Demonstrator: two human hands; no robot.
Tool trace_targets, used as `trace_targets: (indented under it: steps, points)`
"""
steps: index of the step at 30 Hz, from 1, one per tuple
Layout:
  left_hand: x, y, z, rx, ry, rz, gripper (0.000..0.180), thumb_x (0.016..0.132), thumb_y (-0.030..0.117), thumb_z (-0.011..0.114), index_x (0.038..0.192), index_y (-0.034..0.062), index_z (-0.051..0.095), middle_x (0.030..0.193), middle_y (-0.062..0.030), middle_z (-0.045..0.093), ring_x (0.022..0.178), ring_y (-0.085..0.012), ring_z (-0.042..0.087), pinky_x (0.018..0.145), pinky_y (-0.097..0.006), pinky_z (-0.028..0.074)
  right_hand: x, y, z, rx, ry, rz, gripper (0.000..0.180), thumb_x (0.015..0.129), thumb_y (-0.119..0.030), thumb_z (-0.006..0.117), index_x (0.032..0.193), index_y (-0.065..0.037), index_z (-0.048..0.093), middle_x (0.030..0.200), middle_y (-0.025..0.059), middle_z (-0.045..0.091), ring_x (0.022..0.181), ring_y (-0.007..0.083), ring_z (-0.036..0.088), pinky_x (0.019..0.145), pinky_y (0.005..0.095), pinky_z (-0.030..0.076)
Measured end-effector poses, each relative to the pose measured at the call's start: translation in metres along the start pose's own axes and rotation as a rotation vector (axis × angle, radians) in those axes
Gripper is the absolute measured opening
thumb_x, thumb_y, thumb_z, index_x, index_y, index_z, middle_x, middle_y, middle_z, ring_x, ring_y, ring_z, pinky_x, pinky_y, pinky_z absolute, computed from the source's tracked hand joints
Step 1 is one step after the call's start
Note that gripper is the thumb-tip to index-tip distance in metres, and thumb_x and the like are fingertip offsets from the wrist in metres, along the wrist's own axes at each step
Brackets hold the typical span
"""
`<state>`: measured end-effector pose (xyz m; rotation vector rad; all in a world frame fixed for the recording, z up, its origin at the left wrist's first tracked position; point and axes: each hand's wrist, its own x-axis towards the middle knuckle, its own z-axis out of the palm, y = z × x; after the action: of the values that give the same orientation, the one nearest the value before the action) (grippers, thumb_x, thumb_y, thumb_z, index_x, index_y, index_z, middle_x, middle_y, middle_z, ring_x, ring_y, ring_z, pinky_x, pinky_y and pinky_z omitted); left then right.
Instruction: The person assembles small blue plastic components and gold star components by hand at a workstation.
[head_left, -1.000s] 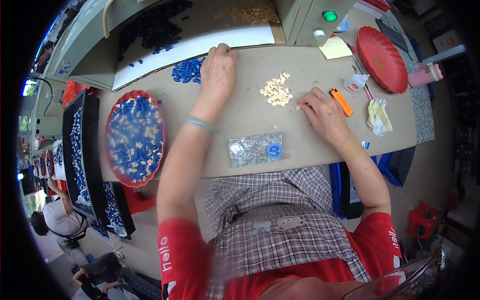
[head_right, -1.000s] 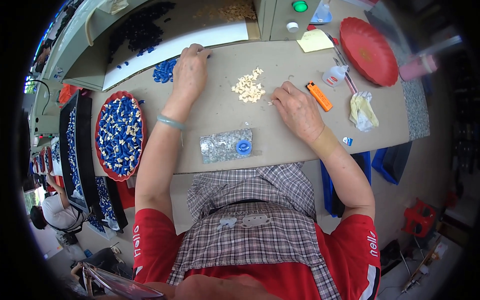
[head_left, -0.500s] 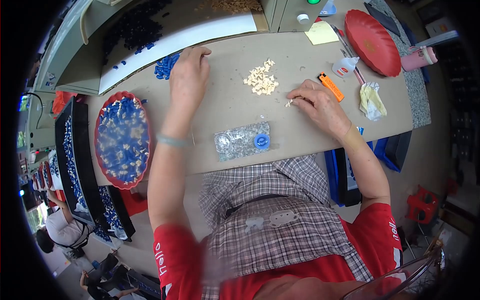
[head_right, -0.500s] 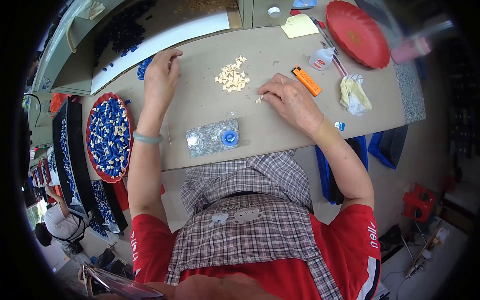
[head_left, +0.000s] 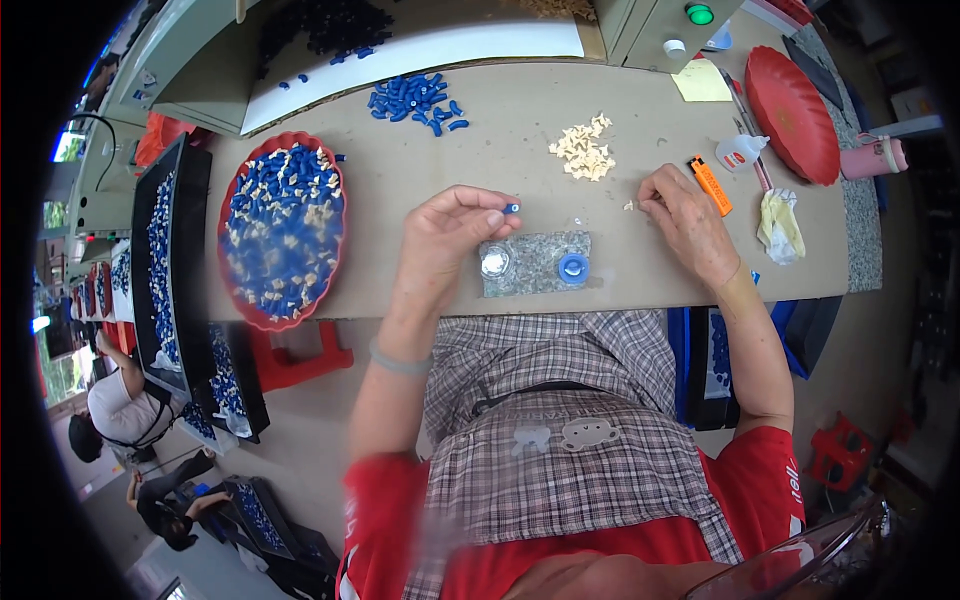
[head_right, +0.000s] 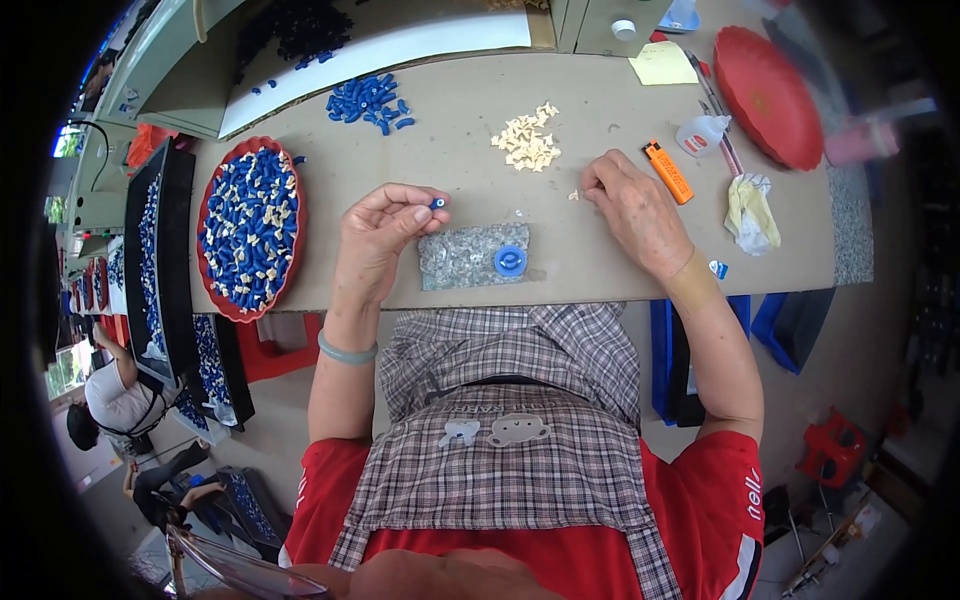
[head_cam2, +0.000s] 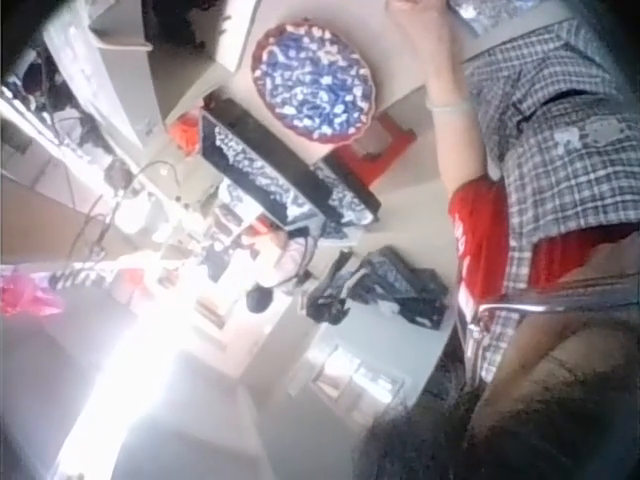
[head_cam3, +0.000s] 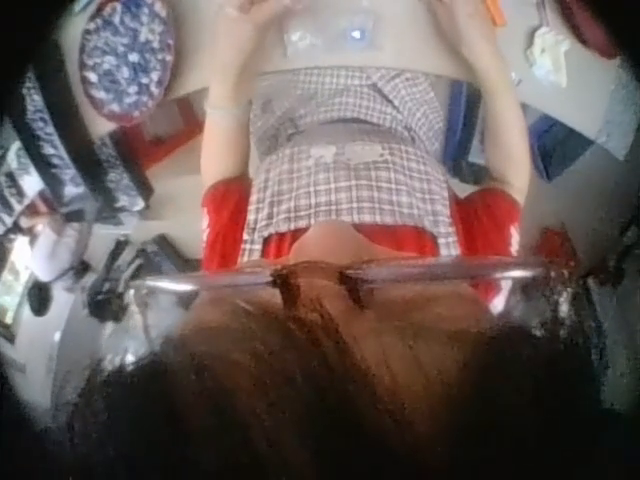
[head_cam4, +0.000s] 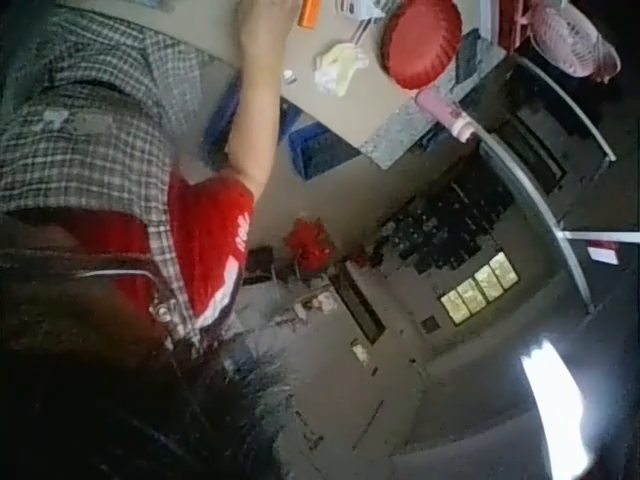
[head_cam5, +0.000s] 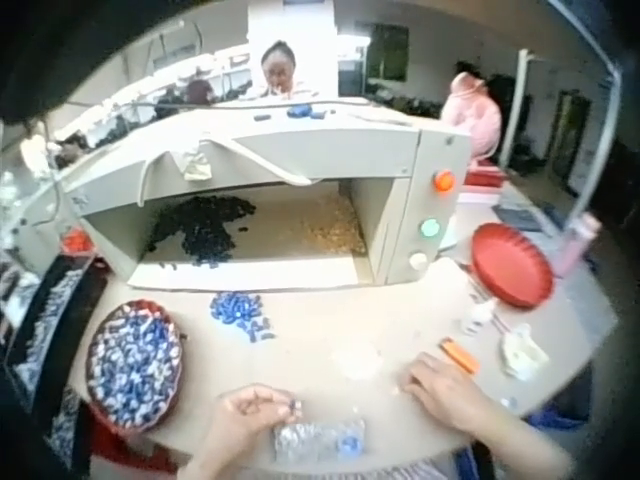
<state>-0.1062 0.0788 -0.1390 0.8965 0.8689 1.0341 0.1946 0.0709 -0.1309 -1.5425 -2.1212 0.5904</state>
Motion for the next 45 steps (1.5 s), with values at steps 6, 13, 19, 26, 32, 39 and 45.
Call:
trace_targets:
  steps: [6,13,19,26,32,39,45]
  points:
    - [-0.007,-0.001,0.003,0.227,-0.010,0.061,0.018,0.093,-0.004,0.062,0.110,-0.0082,0.065,0.106,-0.0146,0.068,0.092,-0.0181,0.069,0.083,-0.027,0.058,-0.008,-0.005,0.002,0.248,0.035,0.160,0.006,0.091,-0.004,0.064,0.094,0.000,0.060,0.084,0.0078,0.064,0.072,0.0190,0.062,0.067,0.0306,0.051]
    - [-0.017,-0.004,0.008,0.317,0.032,0.087,0.018,0.098,-0.003,0.051,0.112,-0.0065,0.062,0.103,-0.0130,0.067,0.091,-0.0179,0.069,0.083,-0.028,0.057,-0.019,-0.031,0.004,0.803,-0.240,0.386,0.011,0.094,-0.006,0.064,0.103,-0.002,0.069,0.080,-0.0033,0.064,0.067,0.0020,0.055,0.058,0.0179,0.046]
    - [-0.026,0.001,0.008,0.306,0.022,0.038,0.020,0.097,-0.003,0.051,0.113,-0.0072,0.062,0.103,-0.0135,0.067,0.089,-0.0165,0.068,0.080,-0.027,0.056,-0.020,-0.047,0.009,0.812,-0.355,0.388,0.010,0.095,-0.005,0.063,0.102,-0.001,0.069,0.076,-0.0027,0.062,0.063,0.0018,0.053,0.055,0.0179,0.044]
    - [-0.034,-0.002,0.004,0.424,0.000,0.115,0.023,0.095,-0.004,0.053,0.115,-0.0067,0.064,0.103,-0.0107,0.068,0.087,-0.0153,0.068,0.078,-0.025,0.056,-0.009,-0.056,0.008,0.751,-0.465,0.472,0.006,0.093,0.000,0.060,0.098,-0.001,0.059,0.074,-0.0014,0.059,0.061,0.0039,0.054,0.053,0.0198,0.045]
    - [-0.044,0.000,0.004,0.337,0.031,0.011,0.025,0.095,-0.001,0.057,0.118,-0.0064,0.064,0.102,-0.0114,0.069,0.088,-0.0155,0.068,0.079,-0.027,0.056,0.001,-0.069,0.007,0.598,-0.508,0.464,0.013,0.090,0.001,0.063,0.099,-0.004,0.055,0.073,-0.0028,0.056,0.059,0.0020,0.052,0.052,0.0181,0.042]
    - [-0.048,-0.002,0.003,0.358,0.016,0.030,0.022,0.094,0.000,0.062,0.115,-0.0064,0.065,0.103,-0.0133,0.071,0.088,-0.0149,0.068,0.078,-0.026,0.056,0.008,-0.077,0.006,0.397,-0.504,0.334,0.015,0.087,0.004,0.061,0.099,-0.003,0.055,0.069,-0.0026,0.054,0.058,0.0022,0.050,0.051,0.0199,0.040]
    - [-0.049,-0.007,0.007,0.387,-0.022,0.084,0.018,0.092,0.001,0.064,0.109,-0.0049,0.068,0.096,-0.0114,0.069,0.085,-0.0150,0.069,0.075,-0.027,0.056,0.011,-0.065,0.007,0.425,-0.533,0.277,0.018,0.085,0.002,0.064,0.100,-0.002,0.056,0.064,0.0030,0.060,0.056,0.0102,0.054,0.055,0.0284,0.043]
